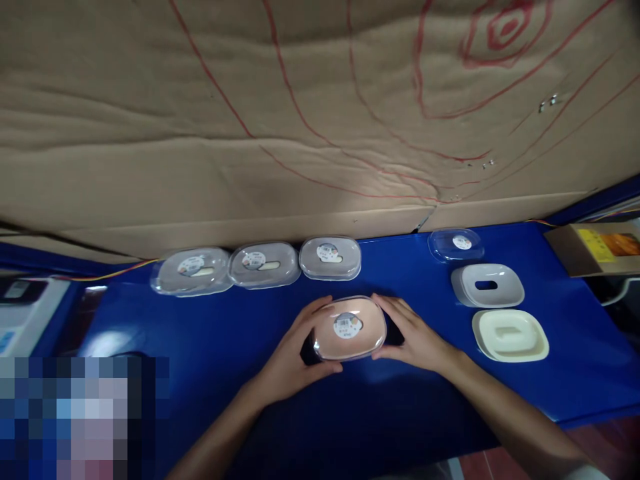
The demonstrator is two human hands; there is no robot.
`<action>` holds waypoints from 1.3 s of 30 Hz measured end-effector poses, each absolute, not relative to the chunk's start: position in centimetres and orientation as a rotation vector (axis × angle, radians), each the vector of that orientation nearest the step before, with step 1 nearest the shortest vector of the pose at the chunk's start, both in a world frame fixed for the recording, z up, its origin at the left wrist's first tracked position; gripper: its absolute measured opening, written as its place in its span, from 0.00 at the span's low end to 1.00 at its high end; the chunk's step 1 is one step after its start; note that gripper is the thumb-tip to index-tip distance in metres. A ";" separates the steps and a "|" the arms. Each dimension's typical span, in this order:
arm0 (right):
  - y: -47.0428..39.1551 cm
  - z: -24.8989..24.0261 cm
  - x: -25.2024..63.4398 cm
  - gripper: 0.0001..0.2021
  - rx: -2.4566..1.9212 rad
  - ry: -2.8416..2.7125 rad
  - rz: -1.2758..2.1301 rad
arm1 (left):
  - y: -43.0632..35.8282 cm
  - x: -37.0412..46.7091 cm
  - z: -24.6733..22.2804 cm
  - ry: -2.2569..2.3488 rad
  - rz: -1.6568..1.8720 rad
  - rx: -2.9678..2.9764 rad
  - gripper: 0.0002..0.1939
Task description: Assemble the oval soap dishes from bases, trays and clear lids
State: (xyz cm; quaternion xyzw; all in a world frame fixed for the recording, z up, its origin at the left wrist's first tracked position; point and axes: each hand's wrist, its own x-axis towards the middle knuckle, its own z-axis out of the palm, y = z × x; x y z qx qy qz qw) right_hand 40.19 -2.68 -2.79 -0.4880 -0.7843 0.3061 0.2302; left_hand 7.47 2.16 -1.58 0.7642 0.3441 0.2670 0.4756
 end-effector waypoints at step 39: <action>-3.3 -2.2 39.6 0.40 -1.211 -2.218 0.692 | 2.0 8.0 -1.1 0.924 0.405 1.997 0.57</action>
